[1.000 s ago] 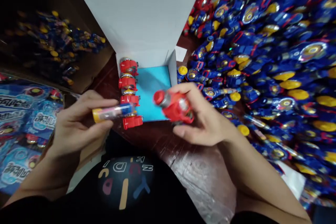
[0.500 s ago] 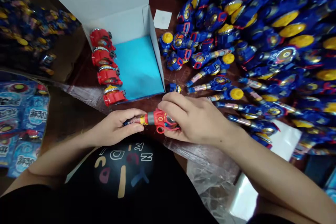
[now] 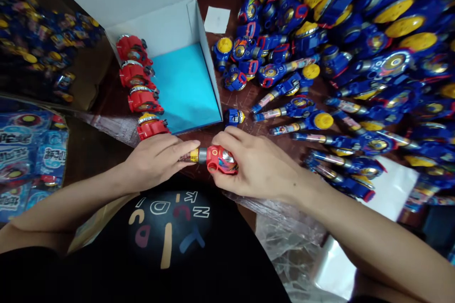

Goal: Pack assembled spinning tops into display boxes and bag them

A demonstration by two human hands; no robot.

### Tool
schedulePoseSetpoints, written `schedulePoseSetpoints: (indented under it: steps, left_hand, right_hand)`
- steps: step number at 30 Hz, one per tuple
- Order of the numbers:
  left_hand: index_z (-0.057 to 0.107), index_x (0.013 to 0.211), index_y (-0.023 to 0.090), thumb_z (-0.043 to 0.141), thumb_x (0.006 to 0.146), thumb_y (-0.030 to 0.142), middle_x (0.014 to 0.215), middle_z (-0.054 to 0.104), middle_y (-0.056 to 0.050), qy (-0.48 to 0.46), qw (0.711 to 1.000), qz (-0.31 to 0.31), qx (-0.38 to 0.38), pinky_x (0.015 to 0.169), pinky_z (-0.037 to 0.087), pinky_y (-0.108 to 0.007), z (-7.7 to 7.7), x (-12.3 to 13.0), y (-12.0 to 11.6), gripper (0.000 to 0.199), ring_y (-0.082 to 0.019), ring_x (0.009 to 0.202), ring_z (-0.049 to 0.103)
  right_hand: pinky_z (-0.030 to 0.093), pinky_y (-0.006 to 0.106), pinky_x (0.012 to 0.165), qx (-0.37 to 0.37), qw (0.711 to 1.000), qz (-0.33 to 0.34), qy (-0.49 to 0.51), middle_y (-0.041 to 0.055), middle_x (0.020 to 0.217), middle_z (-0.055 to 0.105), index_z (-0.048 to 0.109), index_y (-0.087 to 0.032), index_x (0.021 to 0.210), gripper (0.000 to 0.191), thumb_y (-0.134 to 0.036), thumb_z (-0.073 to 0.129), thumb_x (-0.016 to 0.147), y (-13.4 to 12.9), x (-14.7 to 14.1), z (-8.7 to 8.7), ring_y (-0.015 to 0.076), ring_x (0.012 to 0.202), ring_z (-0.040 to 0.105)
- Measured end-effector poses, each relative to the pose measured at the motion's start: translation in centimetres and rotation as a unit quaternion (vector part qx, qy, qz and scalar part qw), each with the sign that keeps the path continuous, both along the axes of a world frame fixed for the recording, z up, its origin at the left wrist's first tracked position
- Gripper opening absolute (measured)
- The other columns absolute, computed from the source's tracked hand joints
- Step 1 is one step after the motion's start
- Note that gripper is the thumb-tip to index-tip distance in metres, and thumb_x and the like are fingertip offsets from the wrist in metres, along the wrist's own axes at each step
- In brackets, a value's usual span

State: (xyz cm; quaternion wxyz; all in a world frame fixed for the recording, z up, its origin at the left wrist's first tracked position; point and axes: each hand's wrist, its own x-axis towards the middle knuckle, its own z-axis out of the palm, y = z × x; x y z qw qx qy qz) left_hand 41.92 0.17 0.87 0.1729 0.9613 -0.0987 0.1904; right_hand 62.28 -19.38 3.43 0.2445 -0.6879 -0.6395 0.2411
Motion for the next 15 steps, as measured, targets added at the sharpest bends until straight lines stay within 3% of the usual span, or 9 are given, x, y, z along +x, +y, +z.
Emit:
schedulePoseSetpoints:
  steps: [3, 4, 6, 7, 8, 9, 10, 12, 15]
  left_hand:
    - [0.068, 0.126, 0.015, 0.062, 0.115, 0.035, 0.098, 0.076, -0.005, 0.119, 0.978, 0.005, -0.169, 0.075, 0.057, -0.028, 1.1, 0.0, -0.1, 0.024, -0.017, 0.084, 0.072]
    - [0.070, 0.120, 0.015, 0.062, 0.115, 0.038, 0.094, 0.075, -0.003, 0.180, 0.951, -0.009, -0.253, 0.072, 0.055, -0.026, 1.5, 0.1, -0.1, 0.025, -0.015, 0.079, 0.070]
    - [0.070, 0.107, 0.015, 0.059, 0.115, 0.046, 0.082, 0.069, 0.000, 0.311, 0.857, -0.051, -0.408, 0.062, 0.051, -0.022, 2.1, 0.2, -0.2, 0.034, -0.012, 0.068, 0.063]
    - [0.070, 0.102, 0.015, 0.057, 0.115, 0.050, 0.076, 0.065, 0.002, 0.354, 0.816, -0.066, -0.452, 0.058, 0.048, -0.021, 2.2, 0.2, -0.1, 0.039, -0.010, 0.063, 0.059]
    - [0.069, 0.100, 0.015, 0.056, 0.115, 0.051, 0.074, 0.063, 0.002, 0.368, 0.804, -0.071, -0.461, 0.056, 0.046, -0.021, 2.2, 0.2, -0.1, 0.041, -0.010, 0.061, 0.057]
    - [0.070, 0.102, 0.015, 0.056, 0.115, 0.050, 0.075, 0.064, 0.002, 0.344, 0.831, -0.061, -0.433, 0.057, 0.047, -0.021, 2.1, 0.1, -0.1, 0.040, -0.010, 0.062, 0.057]
    - [0.071, 0.107, 0.016, 0.057, 0.115, 0.046, 0.078, 0.066, 0.001, 0.282, 0.886, -0.040, -0.366, 0.059, 0.048, -0.022, 1.9, -0.1, -0.1, 0.034, -0.011, 0.064, 0.059]
    - [0.072, 0.125, 0.017, 0.057, 0.115, 0.031, 0.083, 0.069, 0.000, 0.090, 0.985, 0.016, -0.149, 0.063, 0.049, -0.026, 1.5, -0.3, 0.1, 0.023, -0.014, 0.069, 0.062]
    - [0.067, 0.142, 0.014, 0.055, 0.112, 0.014, 0.084, 0.069, -0.001, -0.084, 0.991, 0.048, 0.093, 0.065, 0.050, -0.032, 1.2, -0.3, 0.5, 0.033, -0.018, 0.072, 0.062]
  right_hand:
    - [0.039, 0.032, 0.053, 0.092, 0.973, 0.039, -0.208, 0.0088, 0.105, 0.073, 0.070, -0.019, 0.113, 0.024, -0.039, 0.064, 0.101, -0.3, -0.2, 1.1, 0.0169, 0.069, 0.062]
    - [0.037, 0.033, 0.053, 0.112, 0.957, 0.059, -0.262, 0.0086, 0.103, 0.073, 0.071, -0.019, 0.112, 0.021, -0.036, 0.061, 0.104, -0.3, -0.2, 1.7, 0.0169, 0.067, 0.060]
    - [0.038, 0.033, 0.056, 0.137, 0.930, 0.098, -0.325, 0.0061, 0.097, 0.073, 0.071, -0.021, 0.112, 0.015, -0.025, 0.058, 0.105, -0.2, -0.3, 2.7, 0.0173, 0.068, 0.060]
    - [0.038, 0.033, 0.057, 0.143, 0.925, 0.111, -0.334, 0.0046, 0.095, 0.074, 0.072, -0.022, 0.113, 0.017, -0.019, 0.057, 0.105, 0.0, -0.4, 3.1, 0.0173, 0.069, 0.060]
    - [0.037, 0.033, 0.057, 0.141, 0.928, 0.111, -0.327, 0.0040, 0.095, 0.074, 0.072, -0.023, 0.113, 0.019, -0.018, 0.056, 0.104, 0.3, -0.5, 3.4, 0.0172, 0.068, 0.060]
    - [0.035, 0.034, 0.055, 0.129, 0.940, 0.097, -0.300, 0.0043, 0.096, 0.074, 0.072, -0.023, 0.112, 0.017, -0.021, 0.057, 0.104, 0.6, -0.5, 3.5, 0.0168, 0.066, 0.059]
    - [0.035, 0.033, 0.054, 0.102, 0.961, 0.076, -0.247, 0.0047, 0.096, 0.074, 0.072, -0.022, 0.109, 0.014, -0.026, 0.060, 0.103, 0.9, -0.5, 3.5, 0.0163, 0.065, 0.060]
    - [0.041, 0.032, 0.055, 0.010, 0.995, 0.025, -0.092, 0.0047, 0.095, 0.074, 0.070, -0.021, 0.102, 0.019, -0.040, 0.067, 0.100, 1.3, -0.2, 3.2, 0.0166, 0.066, 0.063]
    - [0.057, 0.032, 0.065, -0.098, 0.982, -0.045, 0.153, 0.0037, 0.100, 0.077, 0.069, -0.024, 0.121, 0.048, -0.054, 0.086, 0.088, 1.3, 1.1, 2.4, 0.0212, 0.081, 0.074]
